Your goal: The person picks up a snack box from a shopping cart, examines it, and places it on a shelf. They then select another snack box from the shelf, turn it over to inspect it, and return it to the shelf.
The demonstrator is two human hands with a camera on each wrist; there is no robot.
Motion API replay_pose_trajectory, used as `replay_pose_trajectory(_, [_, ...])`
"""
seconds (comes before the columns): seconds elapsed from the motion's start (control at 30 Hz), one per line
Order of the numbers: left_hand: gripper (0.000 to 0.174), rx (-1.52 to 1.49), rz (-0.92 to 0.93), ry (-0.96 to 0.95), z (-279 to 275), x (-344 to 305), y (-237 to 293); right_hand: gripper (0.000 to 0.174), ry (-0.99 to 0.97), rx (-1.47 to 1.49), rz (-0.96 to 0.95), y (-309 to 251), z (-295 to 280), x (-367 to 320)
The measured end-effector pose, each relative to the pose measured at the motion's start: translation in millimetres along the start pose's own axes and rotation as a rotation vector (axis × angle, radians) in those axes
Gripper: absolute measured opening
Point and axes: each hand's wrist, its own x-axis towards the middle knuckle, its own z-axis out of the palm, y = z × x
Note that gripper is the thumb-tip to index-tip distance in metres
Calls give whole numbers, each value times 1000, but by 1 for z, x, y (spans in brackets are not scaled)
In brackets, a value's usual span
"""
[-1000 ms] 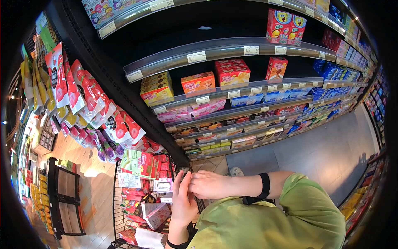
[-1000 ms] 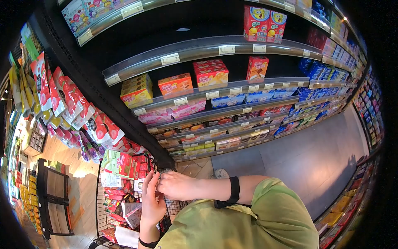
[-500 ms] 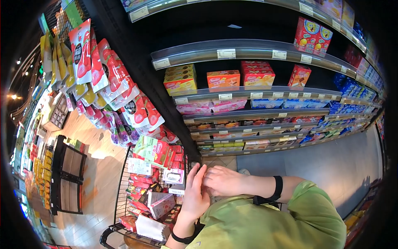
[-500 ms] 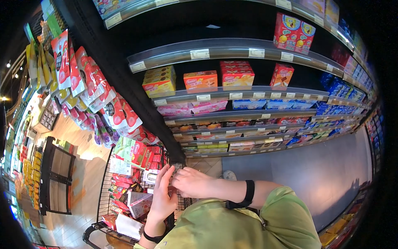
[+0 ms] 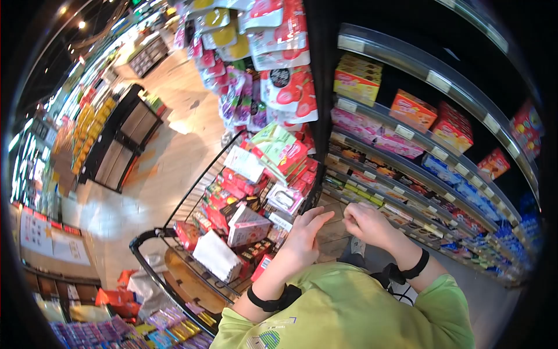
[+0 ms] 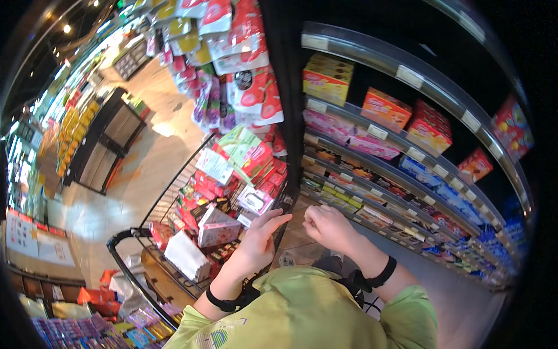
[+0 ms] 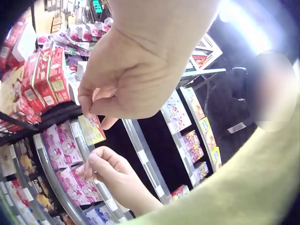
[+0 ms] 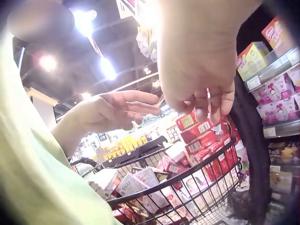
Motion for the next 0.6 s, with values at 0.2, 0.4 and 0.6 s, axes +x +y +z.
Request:
replay_pose_trajectory(0.2, [68,11,-168,122,-14,-27,-28,23,-117,-81,57,20,28,49])
replay_pose_trajectory(0.4, [47,-39,-351,293,-21,-51,-45,68,256,341,166,53,71,127])
replay_pose_trajectory(0.6, [56,-382,-509,407,-5,-41,-87,87,230,651,388,83,82,200])
